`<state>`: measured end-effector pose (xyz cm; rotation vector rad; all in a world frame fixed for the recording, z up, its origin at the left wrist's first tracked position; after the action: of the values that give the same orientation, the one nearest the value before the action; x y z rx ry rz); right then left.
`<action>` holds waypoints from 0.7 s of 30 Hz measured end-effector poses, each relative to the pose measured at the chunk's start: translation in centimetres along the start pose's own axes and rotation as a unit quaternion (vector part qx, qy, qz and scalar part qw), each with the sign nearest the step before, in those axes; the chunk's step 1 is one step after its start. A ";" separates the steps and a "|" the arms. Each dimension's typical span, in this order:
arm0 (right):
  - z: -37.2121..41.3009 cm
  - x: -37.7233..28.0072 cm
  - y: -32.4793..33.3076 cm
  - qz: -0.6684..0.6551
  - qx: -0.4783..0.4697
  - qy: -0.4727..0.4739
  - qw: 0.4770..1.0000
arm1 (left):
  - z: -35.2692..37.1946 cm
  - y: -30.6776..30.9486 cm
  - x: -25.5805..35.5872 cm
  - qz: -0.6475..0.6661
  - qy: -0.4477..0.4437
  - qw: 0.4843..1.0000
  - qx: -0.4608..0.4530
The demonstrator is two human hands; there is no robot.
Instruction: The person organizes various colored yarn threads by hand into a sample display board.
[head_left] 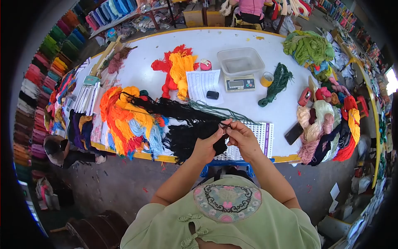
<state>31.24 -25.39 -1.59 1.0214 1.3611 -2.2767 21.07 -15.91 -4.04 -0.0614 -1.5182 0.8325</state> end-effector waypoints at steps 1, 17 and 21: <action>0.0 0.1 0.3 -0.005 -0.002 -0.003 1.000 | -0.2 0.1 -0.2 -0.007 -0.006 1.000 0.011; 9.8 -6.2 44.7 -0.121 0.397 0.175 0.893 | 3.7 32.0 -0.1 0.182 0.055 0.870 0.455; 17.4 -14.7 45.4 0.041 0.755 0.325 0.568 | 2.7 24.1 1.6 0.119 0.032 0.905 0.407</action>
<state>60.21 -64.81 -15.28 2.3334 -1.1673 -2.7097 7.88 1.28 -14.97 0.3461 -1.0097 1.5916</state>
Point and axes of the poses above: each hand's wrist, its own z-axis away from the middle knuckle, its own y-axis out of the back of the hand, x = y × z, the point moved 3 cm from there along -z, towards the middle knuckle, and after that the axes turned 13 degrees about -z, right-handed, at the moved point
